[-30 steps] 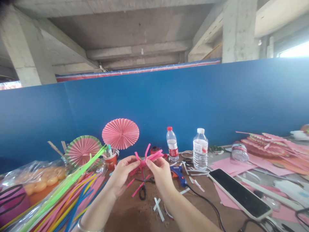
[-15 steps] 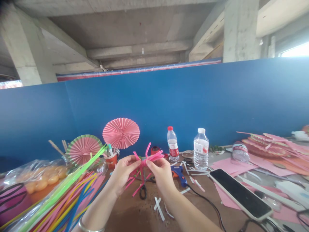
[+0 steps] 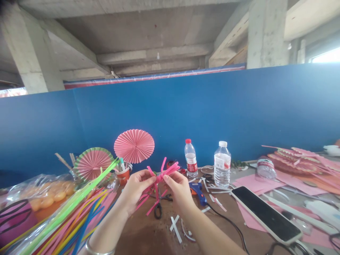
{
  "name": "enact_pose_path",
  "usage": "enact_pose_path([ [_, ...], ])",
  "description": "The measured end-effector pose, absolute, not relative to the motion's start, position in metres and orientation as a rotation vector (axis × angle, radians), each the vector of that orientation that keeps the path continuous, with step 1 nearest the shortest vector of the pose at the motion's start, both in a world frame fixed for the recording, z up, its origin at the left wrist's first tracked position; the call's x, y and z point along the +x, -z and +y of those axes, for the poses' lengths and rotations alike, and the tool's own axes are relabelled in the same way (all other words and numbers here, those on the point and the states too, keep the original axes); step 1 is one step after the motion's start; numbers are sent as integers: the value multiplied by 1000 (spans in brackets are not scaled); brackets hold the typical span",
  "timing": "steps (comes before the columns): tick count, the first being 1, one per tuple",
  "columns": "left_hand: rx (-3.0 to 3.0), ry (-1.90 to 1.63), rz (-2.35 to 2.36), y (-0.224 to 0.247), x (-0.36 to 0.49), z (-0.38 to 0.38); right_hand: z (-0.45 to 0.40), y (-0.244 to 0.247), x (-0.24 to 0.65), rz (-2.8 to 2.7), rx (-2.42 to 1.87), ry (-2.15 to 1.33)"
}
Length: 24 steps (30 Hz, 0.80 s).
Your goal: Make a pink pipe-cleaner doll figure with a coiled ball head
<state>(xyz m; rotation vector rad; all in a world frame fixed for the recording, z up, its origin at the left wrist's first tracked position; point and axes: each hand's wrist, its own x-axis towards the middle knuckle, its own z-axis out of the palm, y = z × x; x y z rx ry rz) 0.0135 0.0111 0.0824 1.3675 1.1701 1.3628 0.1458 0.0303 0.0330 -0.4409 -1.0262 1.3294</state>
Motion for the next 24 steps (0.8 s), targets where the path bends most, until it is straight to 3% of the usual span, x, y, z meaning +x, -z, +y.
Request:
enact_pose_path([
  [12,1496,-1176,1030,-80,5,12,31,-29,146,-1193,-398,-1311],
  [19,1494,-1178,975,-81,5,10,33,-37,157,-1607,-609,-613],
  [24,1535,-1255,983,-81,8,9,33,-35,154,-1606,-693,-538],
])
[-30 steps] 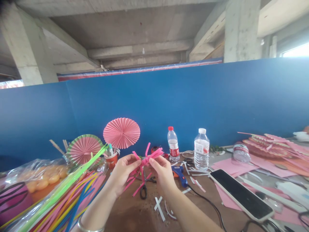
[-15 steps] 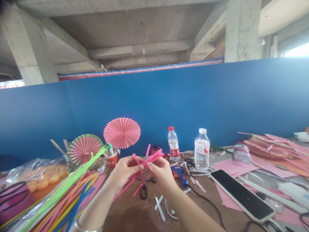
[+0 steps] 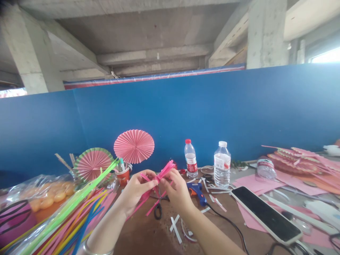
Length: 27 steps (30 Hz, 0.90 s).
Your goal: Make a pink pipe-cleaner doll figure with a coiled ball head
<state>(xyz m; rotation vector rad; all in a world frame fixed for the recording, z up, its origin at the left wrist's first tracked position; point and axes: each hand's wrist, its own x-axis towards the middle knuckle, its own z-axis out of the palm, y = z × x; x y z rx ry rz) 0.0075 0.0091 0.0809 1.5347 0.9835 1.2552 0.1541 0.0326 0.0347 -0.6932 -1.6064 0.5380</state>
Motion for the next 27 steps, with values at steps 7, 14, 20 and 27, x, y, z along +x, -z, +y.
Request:
enact_pose_path([
  [7,1695,-1276,1144,-77,8,11,26,-27,146,-1520,-845,-644],
  [14,1759,-1372,1240,-74,5,19,17,-29,142,-1474,-819,-694],
  [20,1864,-1327,1323,-74,7,15,13,-35,143,-1607,-936,-392],
  [27,1786,-1339,1266,-74,9,13,14,-38,146,-1696,-852,-37],
])
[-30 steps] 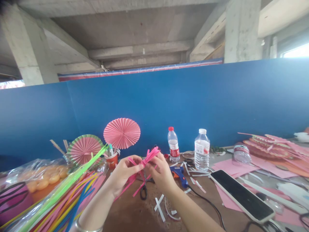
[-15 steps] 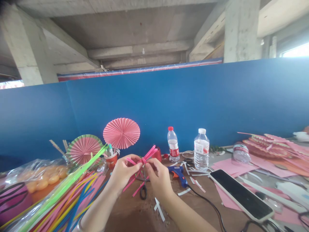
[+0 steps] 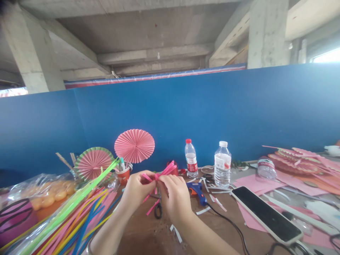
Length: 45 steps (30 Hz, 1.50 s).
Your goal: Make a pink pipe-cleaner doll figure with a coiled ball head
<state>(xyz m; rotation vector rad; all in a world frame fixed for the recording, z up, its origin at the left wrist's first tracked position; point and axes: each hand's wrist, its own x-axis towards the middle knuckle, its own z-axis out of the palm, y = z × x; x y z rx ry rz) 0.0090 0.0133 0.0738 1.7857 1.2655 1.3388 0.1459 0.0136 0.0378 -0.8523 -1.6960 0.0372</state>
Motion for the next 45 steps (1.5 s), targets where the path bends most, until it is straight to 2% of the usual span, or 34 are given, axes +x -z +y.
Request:
enact_pose_path([
  [12,1334,-1316,924,-77,10,12,14,-35,156,-1699,-627,365],
  [18,1193,-1271,766,-84,15,6,22,-34,159,-1698,-673,327],
  [33,1304,-1337,873,-82,15,10,22,-44,162,-1792,-717,359],
  [45,1251,-1327,837,-80,10,11,22,-46,160,-1720,-637,77],
])
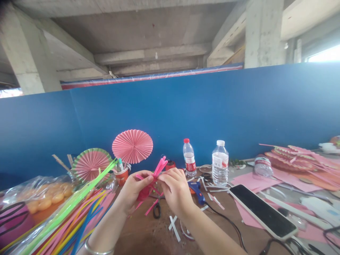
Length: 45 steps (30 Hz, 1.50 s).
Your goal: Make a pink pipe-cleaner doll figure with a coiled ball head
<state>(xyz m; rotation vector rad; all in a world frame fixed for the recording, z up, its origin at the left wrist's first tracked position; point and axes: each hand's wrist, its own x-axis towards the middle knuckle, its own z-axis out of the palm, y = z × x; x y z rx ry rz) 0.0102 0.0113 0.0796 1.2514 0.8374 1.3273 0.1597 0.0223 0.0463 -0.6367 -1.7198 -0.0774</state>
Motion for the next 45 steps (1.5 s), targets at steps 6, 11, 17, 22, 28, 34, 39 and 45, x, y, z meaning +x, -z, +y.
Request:
enact_pose_path([
  [6,1206,-1348,787,-78,10,13,20,-47,159,-1688,-656,-4],
  [11,1188,-1377,765,-76,5,16,28,-47,162,-1548,-782,-543],
  [17,1201,-1396,770,-73,3,19,35,-50,163,-1199,-650,-1306],
  [22,1225,-1350,784,-74,5,18,37,-49,164,-1093,-612,-1474],
  [28,1460,-1171,931,-75,5,17,41,-48,167,-1128,-665,-1448],
  [34,1881,-927,1191,-74,0,15,44,-49,175,-1299,-743,-1407],
  [39,1963,-937,1308,-69,1,14,43,-51,182,-1501,-836,-1259],
  [45,1858,-1045,1312,-66,9,19,25,-61,177,-1682,-888,-754],
])
